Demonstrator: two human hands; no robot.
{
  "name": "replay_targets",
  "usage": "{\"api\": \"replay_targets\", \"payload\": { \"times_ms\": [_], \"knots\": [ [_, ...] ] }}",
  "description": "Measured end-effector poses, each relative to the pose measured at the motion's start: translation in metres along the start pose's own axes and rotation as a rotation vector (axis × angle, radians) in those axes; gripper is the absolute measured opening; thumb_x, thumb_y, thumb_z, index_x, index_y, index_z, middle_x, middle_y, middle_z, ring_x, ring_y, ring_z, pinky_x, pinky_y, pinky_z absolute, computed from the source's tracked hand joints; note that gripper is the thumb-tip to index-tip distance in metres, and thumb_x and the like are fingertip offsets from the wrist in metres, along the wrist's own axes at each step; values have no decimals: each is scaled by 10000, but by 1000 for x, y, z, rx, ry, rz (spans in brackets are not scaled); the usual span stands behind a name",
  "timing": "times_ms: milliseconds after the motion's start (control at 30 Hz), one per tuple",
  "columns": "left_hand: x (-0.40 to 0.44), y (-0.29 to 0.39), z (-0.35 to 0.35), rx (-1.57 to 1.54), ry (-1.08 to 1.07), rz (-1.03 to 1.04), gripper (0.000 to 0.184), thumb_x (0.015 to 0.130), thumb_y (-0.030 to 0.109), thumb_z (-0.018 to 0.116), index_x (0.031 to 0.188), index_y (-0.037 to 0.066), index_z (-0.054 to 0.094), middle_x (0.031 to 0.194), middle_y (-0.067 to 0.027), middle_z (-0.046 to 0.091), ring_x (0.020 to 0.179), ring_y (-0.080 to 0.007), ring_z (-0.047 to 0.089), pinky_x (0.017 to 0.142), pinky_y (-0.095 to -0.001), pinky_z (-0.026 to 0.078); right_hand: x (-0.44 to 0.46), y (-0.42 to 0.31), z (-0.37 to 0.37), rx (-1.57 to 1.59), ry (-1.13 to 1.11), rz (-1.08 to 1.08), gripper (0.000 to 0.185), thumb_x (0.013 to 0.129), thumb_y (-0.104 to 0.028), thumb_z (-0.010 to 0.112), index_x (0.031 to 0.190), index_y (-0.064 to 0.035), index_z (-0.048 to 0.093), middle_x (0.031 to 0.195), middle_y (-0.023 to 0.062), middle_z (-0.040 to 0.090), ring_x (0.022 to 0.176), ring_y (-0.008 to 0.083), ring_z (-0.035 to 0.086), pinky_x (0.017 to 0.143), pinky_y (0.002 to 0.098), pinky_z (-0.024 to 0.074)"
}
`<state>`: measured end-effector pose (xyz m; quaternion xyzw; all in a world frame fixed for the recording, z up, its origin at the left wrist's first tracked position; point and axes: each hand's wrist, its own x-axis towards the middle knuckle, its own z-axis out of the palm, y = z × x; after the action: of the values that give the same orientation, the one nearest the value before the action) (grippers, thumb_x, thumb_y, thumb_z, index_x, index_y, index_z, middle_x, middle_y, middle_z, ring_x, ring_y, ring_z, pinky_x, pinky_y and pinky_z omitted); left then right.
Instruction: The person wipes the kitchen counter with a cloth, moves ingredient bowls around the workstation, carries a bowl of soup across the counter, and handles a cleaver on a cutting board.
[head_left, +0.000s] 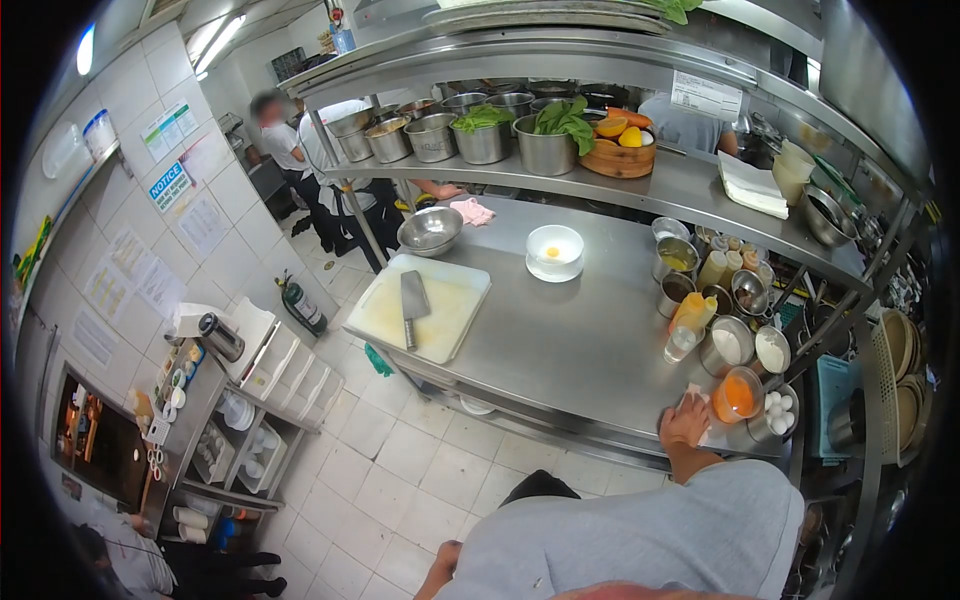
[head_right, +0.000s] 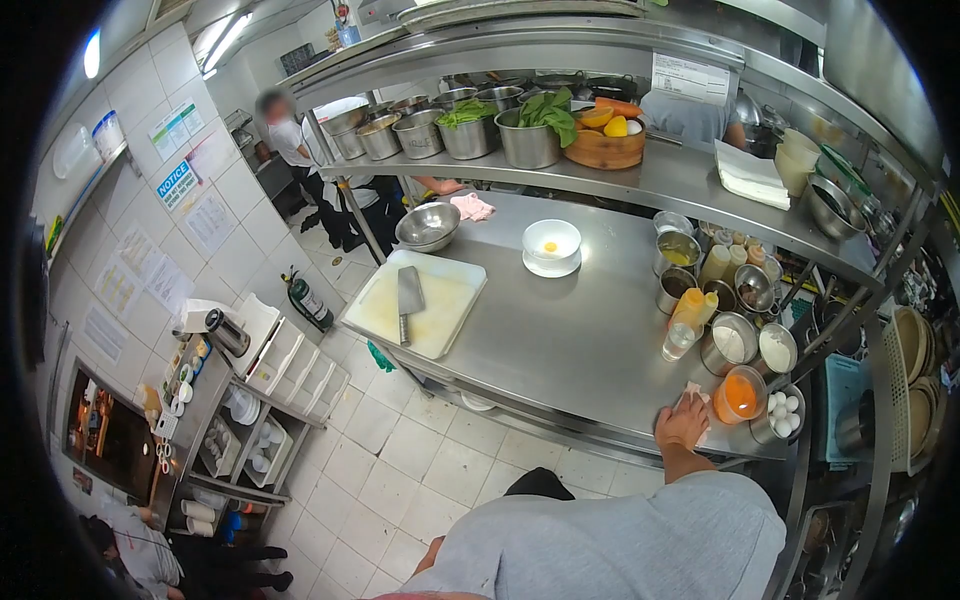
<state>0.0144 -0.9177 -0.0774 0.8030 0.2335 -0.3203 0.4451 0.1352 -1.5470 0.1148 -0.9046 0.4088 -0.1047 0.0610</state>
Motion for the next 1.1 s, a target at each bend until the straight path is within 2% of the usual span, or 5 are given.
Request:
{"api": "replay_targets", "payload": {
  "times_ms": [233, 400, 900, 1000, 1100],
  "knots": [
    [-14, 10, -10, -105, 7, 25, 576, 853, 363, 859, 1119, -143, 793, 1007, -244, 829, 956, -270, 786, 819, -408, 602, 2, 2, 4, 9, -11, 10, 676, 977, -341, 666, 1581, -61, 550, 1620, 202, 472, 1543, 423, 394, 1283, 570, 307],
    [-1, 1, 3, 45, 17, 24, 597, 850, 394, 846, 1126, -133, 795, 1048, -273, 827, 997, -296, 804, 846, -408, 606, 2, 3, 4, 16, -10, 7, 681, 971, -344, 665, 1581, -62, 551, 1614, 202, 474, 1538, 424, 398, 1283, 569, 308],
    [8, -15, 6, 114, -2, 29, 594, 866, 425, 816, 1117, -113, 800, 1089, -289, 817, 1067, -351, 809, 897, -435, 607, 1, 2, 5, 25, 5, 11, 675, 965, -338, 659, 1575, -61, 567, 1606, 184, 495, 1551, 419, 390, 1274, 576, 318],
    [11, -14, 4, 205, -11, 120, 613, 864, 430, 818, 1123, -125, 793, 1091, -300, 813, 1055, -354, 806, 900, -438, 605, 1, 4, 5, 37, 2, 1, 679, 963, -333, 664, 1578, -64, 563, 1605, 183, 500, 1539, 418, 401, 1269, 580, 321],
    [6, -15, 2, 125, -23, 74, 616, 866, 420, 820, 1127, -136, 787, 1089, -302, 813, 1036, -334, 802, 892, -439, 604, 1, 5, 8, 36, 13, -7, 676, 965, -328, 668, 1578, -65, 560, 1606, 181, 500, 1528, 417, 410, 1265, 583, 325]
  ]
}}
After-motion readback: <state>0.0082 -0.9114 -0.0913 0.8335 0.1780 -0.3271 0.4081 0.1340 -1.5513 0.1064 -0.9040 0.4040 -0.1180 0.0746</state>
